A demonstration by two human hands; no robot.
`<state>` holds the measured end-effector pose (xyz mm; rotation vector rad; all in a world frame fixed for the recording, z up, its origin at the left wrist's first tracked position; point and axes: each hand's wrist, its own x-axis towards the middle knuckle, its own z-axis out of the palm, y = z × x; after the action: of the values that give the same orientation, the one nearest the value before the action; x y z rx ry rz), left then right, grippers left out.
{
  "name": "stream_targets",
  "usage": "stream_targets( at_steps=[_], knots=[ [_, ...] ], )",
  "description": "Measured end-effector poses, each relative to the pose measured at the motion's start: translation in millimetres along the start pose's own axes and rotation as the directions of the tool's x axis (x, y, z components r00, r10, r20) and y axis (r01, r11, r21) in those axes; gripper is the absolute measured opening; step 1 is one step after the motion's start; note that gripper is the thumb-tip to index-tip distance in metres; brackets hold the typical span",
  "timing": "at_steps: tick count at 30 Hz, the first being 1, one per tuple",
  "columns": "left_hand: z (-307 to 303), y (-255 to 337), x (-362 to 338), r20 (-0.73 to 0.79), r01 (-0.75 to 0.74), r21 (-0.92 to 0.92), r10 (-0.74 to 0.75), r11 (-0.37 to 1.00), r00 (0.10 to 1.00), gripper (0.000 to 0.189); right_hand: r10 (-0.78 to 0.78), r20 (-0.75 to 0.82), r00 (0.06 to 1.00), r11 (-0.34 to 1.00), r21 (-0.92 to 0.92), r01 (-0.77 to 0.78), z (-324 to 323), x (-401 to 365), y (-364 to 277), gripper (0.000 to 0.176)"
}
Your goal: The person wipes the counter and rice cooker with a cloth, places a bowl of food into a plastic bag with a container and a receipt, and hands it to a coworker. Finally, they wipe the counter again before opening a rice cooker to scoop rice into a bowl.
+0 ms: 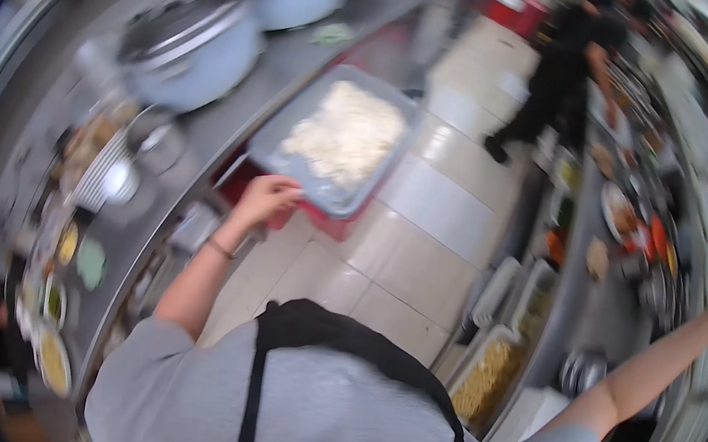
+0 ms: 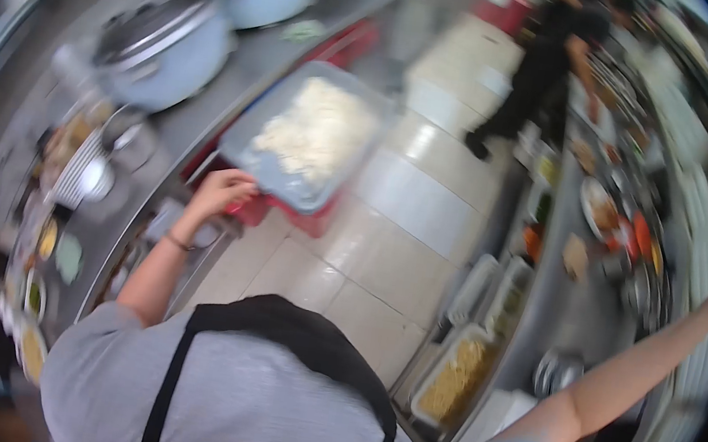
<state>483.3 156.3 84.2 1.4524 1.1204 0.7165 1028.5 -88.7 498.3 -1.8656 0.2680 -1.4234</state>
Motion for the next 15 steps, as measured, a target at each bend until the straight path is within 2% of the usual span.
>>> stream_targets(
  at_steps=[1, 2, 3, 4, 6, 8, 9, 10, 11, 12, 14, 15],
  knots=[
    [-6.6, -18.3, -4.8, 0.001, 0.018, 0.054, -0.018, 0.998, 1.000, 0.024, -0.070, 0.054, 0.996, 0.986, 0.157, 0.061, 10.3, -35.7, -15.0, 0.049],
    [-10.9, -29.0, -14.5, 0.014, -0.007, -0.072, 0.008, 0.997, 1.000, 0.026, -0.277, 0.028, 0.960, 0.899, 0.361, 0.249, 42.8, -63.7, -22.0, 0.046],
    [-19.1, -42.9, -21.8, 0.020, -0.024, 0.007, 0.023, 1.000, 1.000, 0.024, -0.505, -0.104, 0.857, 0.651, 0.606, 0.457, 77.0, -93.8, -30.0, 0.044],
    [-27.4, -39.6, -38.0, -0.020, 0.023, 0.054, -0.022, 0.998, 1.000, 0.024, -0.609, -0.162, 0.777, 0.430, 0.755, 0.495, 87.3, -134.0, -52.6, 0.041],
    [-52.9, -50.7, -61.1, -0.089, 0.033, 0.030, -0.030, 0.999, 0.996, 0.025, -0.706, -0.216, 0.674, 0.093, 0.916, 0.391, 61.7, -221.6, -107.8, 0.036],
    [-85.6, -62.2, -83.0, -0.227, 0.038, -0.007, -0.038, 0.999, 0.973, 0.023, -0.746, -0.247, 0.619, -0.122, 0.964, 0.237, -3.4, -303.8, -154.8, 0.031],
    [-106.0, -69.1, -95.8, -0.270, 0.052, -0.019, -0.055, 0.998, 0.961, 0.023, -0.748, -0.312, 0.585, -0.200, 0.947, 0.250, -46.8, -339.1, -174.3, 0.027],
    [-127.6, -76.3, -108.1, -0.321, 0.079, -0.011, -0.078, 0.997, 0.944, 0.024, -0.745, -0.377, 0.551, -0.270, 0.925, 0.268, -104.9, -375.1, -191.7, 0.024],
    [-143.3, -82.5, -120.3, -0.366, 0.100, 0.003, -0.092, 0.995, 0.926, 0.026, -0.760, -0.332, 0.559, -0.339, 0.936, 0.095, -140.3, -409.9, -199.9, 0.023],
    [-163.4, -105.1, -128.7, -0.433, 0.059, -0.108, -0.100, 0.992, 0.896, 0.026, -0.781, -0.288, 0.554, -0.393, 0.916, -0.078, -175.7, -448.7, -209.9, 0.022],
    [-207.5, -116.1, -153.0, -0.545, 0.135, -0.167, -0.205, 0.977, 0.813, 0.024, -0.875, -0.273, 0.400, -0.369, 0.911, -0.186, -247.3, -513.7, -223.6, 0.026],
    [-230.6, -123.7, -162.8, -0.595, 0.155, -0.175, -0.230, 0.972, 0.770, 0.023, -0.903, -0.278, 0.327, -0.376, 0.880, -0.291, -272.8, -554.9, -233.8, 0.026]
  ],
)
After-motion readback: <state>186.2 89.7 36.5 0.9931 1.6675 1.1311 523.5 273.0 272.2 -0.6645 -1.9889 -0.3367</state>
